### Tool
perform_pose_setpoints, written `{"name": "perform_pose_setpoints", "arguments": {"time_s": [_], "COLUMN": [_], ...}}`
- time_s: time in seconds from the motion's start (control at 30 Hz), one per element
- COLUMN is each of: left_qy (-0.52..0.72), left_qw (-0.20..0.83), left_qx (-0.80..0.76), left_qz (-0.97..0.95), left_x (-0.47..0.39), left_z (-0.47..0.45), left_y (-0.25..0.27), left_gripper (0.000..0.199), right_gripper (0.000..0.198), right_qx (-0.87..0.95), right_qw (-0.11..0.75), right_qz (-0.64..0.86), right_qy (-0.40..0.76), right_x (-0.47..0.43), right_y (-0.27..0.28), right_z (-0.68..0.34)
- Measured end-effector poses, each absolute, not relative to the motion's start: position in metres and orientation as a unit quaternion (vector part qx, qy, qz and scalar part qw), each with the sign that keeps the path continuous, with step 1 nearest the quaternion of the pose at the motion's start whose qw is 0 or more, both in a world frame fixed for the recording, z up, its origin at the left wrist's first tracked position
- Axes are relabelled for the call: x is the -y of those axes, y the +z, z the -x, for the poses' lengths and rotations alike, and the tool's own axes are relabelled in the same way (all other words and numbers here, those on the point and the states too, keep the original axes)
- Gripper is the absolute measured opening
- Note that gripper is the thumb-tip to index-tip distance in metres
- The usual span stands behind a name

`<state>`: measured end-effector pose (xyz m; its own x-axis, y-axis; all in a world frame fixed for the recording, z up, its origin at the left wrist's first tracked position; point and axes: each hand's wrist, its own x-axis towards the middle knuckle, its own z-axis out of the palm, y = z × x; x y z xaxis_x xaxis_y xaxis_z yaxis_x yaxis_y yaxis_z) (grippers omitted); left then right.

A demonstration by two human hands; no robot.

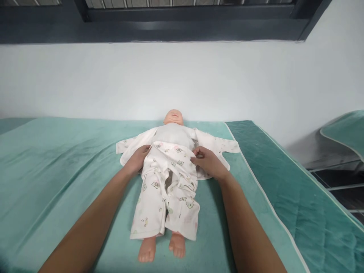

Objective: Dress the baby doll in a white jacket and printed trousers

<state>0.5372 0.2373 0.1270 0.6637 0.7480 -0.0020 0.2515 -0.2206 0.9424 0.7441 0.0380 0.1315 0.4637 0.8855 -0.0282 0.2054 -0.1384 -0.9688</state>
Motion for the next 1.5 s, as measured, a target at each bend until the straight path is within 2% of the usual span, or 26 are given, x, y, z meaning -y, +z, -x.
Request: {"name": "perform_pose_setpoints", "arguments": {"time_s": [0.1, 0.2, 0.3, 0.43, 0.53, 0.77, 0.9, 1.1, 1.3, 1.5], "left_qy": [0.220, 0.192, 0.158, 0.169, 0.184, 0.189, 0.177, 0.216, 0.260, 0.416], "left_qw": [0.573, 0.655, 0.728, 0.780, 0.794, 0.844, 0.860, 0.815, 0.741, 0.522], "left_qx": [-0.324, -0.323, -0.328, -0.329, -0.320, -0.236, -0.213, -0.217, -0.258, -0.278], "left_qz": [-0.719, -0.655, -0.581, -0.505, -0.483, -0.443, -0.429, -0.492, -0.563, -0.691], "left_x": [-0.230, -0.221, -0.215, -0.212, -0.212, -0.215, -0.212, -0.204, -0.204, -0.212], "left_z": [-0.536, -0.535, -0.536, -0.541, -0.543, -0.545, -0.547, -0.546, -0.542, -0.542], "left_y": [0.135, 0.141, 0.144, 0.144, 0.141, 0.137, 0.143, 0.148, 0.140, 0.129], "left_gripper": [0.048, 0.043, 0.038, 0.030, 0.026, 0.035, 0.031, 0.038, 0.041, 0.028], "right_gripper": [0.012, 0.017, 0.018, 0.024, 0.028, 0.043, 0.043, 0.035, 0.032, 0.023], "right_qx": [0.374, 0.367, 0.359, 0.300, 0.262, 0.271, 0.283, 0.263, 0.278, 0.317], "right_qw": [0.501, 0.484, 0.511, 0.633, 0.686, 0.704, 0.719, 0.727, 0.700, 0.693], "right_qz": [0.746, 0.766, 0.732, 0.603, 0.547, 0.487, 0.452, 0.496, 0.565, 0.625], "right_qy": [0.229, 0.210, 0.271, 0.381, 0.401, 0.439, 0.446, 0.395, 0.337, 0.172], "right_x": [-0.046, -0.051, -0.053, -0.055, -0.056, -0.057, -0.058, -0.053, -0.052, -0.052], "right_y": [0.126, 0.122, 0.123, 0.127, 0.130, 0.131, 0.125, 0.129, 0.127, 0.118], "right_z": [-0.741, -0.739, -0.734, -0.724, -0.719, -0.725, -0.727, -0.722, -0.720, -0.728]}}
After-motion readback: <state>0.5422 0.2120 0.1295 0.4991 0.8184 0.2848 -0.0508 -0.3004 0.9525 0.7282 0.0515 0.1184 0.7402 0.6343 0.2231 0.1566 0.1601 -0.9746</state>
